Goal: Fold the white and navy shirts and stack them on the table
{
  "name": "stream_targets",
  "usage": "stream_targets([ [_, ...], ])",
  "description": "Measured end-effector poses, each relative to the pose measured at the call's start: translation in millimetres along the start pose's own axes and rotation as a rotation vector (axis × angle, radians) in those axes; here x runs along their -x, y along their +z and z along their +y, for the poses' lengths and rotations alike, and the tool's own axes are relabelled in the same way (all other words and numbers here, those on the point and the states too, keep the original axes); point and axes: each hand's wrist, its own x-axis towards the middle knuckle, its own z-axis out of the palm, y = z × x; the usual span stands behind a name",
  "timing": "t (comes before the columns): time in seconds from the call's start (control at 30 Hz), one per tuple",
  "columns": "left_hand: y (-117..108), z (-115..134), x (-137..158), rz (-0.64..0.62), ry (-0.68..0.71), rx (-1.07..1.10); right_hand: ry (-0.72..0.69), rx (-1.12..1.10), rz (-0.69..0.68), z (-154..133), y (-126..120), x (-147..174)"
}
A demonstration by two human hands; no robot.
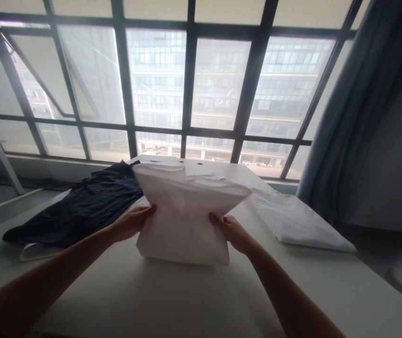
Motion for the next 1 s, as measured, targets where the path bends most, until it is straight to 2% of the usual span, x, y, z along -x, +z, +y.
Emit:
stream_targets([
  [0.07, 1, -9, -13, 0.011, -0.097, -0.006, 0.147, -0.081, -0.061, 6, 3, -9],
  [0.17, -3, -23, -25, 0.072, -0.217, -0.062, 0.241, -0.043, 0.007, 17, 4, -19],
  [0.3, -7, -30, -30, 0.053, -0.206, -0.102, 0.152, 0.016, 0.089, 26, 4, -26],
  [0.5, -2, -20, -30, 0.186, 0.103, -0.145, -0.152, 0.029, 0.201, 26, 6, -37],
  [0.57, -2, -19, -32, 0.204, 0.115, -0.172, -0.129, 0.063, 0.256, 24, 7, -42],
  [0.7, -3, -19, -32, 0.27, -0.073, -0.304, 0.071, 0.264, 0.325, 20, 4, -42],
  [0.77, -5, -16, -27, 0.294, -0.137, -0.372, 0.15, 0.273, 0.255, 17, 1, -34],
  [0.8, -7, -15, -24, 0.266, -0.169, -0.397, 0.191, 0.254, 0.192, 15, -2, -27],
  [0.9, -13, -12, -7, 0.06, -0.261, -0.419, 0.299, 0.205, -0.057, 9, -13, -8],
  [1.0, -17, -12, 9, -0.085, -0.23, -0.411, 0.289, 0.155, -0.255, 5, -24, 5],
])
